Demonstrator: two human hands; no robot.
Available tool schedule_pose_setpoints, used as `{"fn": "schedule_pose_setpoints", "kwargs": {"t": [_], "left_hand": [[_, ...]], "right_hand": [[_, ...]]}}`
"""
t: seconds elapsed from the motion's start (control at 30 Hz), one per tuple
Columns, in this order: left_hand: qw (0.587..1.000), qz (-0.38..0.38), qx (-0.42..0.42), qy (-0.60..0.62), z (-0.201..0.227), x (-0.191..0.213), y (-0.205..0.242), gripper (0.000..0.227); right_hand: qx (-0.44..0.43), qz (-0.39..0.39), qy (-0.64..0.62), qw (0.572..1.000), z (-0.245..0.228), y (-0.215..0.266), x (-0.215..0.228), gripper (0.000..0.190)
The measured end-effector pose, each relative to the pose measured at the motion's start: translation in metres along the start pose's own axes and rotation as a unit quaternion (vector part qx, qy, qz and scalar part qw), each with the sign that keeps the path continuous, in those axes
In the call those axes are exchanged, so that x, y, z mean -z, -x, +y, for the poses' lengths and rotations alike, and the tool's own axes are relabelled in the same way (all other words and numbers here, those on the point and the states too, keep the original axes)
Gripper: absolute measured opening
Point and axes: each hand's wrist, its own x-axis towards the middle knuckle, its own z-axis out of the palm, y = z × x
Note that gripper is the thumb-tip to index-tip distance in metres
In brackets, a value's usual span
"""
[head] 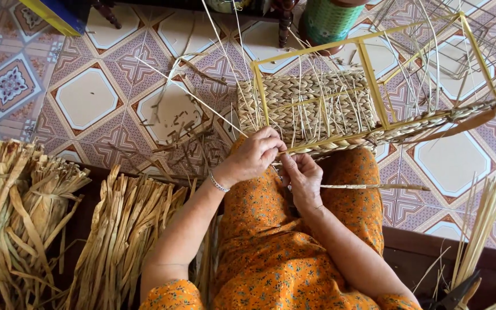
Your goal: The person weaves dried plant fibers around a wooden frame by hand, threading and tucking individual strands to build the basket's structure. They select pieces from bundles and occasionally use shears to trim excess material as they work.
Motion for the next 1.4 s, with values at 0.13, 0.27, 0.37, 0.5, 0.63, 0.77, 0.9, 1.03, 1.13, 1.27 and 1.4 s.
{"fn": "schedule_pose_setpoints", "kwargs": {"t": [0.13, 0.27, 0.37, 0.5, 0.63, 0.77, 0.9, 1.03, 1.13, 1.27, 1.4], "left_hand": [[0.994, -0.047, 0.085, -0.041, 0.001, 0.010, -0.011, 0.012], [0.998, -0.046, 0.003, -0.043, -0.015, 0.008, -0.018, 0.008], [0.996, -0.073, 0.031, -0.032, -0.019, 0.007, -0.030, 0.008], [0.984, -0.122, 0.126, -0.044, -0.015, -0.003, -0.037, 0.012], [0.994, -0.066, 0.008, -0.084, -0.051, -0.034, -0.021, 0.012], [0.995, 0.073, -0.008, -0.074, -0.028, -0.034, -0.012, 0.010], [0.974, 0.225, -0.024, -0.013, -0.014, -0.035, 0.004, 0.014], [0.957, 0.284, 0.052, 0.021, -0.027, -0.044, 0.026, 0.017], [0.902, 0.143, 0.252, 0.321, -0.023, -0.043, 0.031, 0.025], [0.869, 0.153, 0.251, 0.397, -0.036, -0.053, 0.031, 0.026], [0.808, 0.200, 0.238, 0.500, -0.036, -0.061, 0.031, 0.018]], "right_hand": [[-0.012, 0.009, 0.008, 1.000, -0.002, -0.005, 0.001, 0.019], [-0.022, 0.025, 0.022, 0.999, 0.002, -0.007, 0.000, 0.022], [-0.004, 0.025, 0.059, 0.998, -0.004, -0.008, 0.001, 0.021], [0.061, -0.016, 0.118, 0.991, 0.000, -0.008, 0.015, 0.018], [0.223, -0.027, 0.271, 0.936, -0.030, 0.007, 0.015, 0.016], [0.376, -0.041, 0.424, 0.823, -0.057, 0.013, 0.010, 0.025], [0.354, -0.081, 0.522, 0.772, -0.056, 0.004, 0.008, 0.033], [0.277, -0.112, 0.547, 0.782, -0.066, -0.001, 0.002, 0.032], [0.209, -0.140, 0.511, 0.822, -0.067, -0.008, 0.003, 0.035], [0.198, -0.163, 0.475, 0.842, -0.070, -0.014, 0.006, 0.036], [0.204, -0.165, 0.459, 0.849, -0.074, -0.003, 0.003, 0.036]]}}
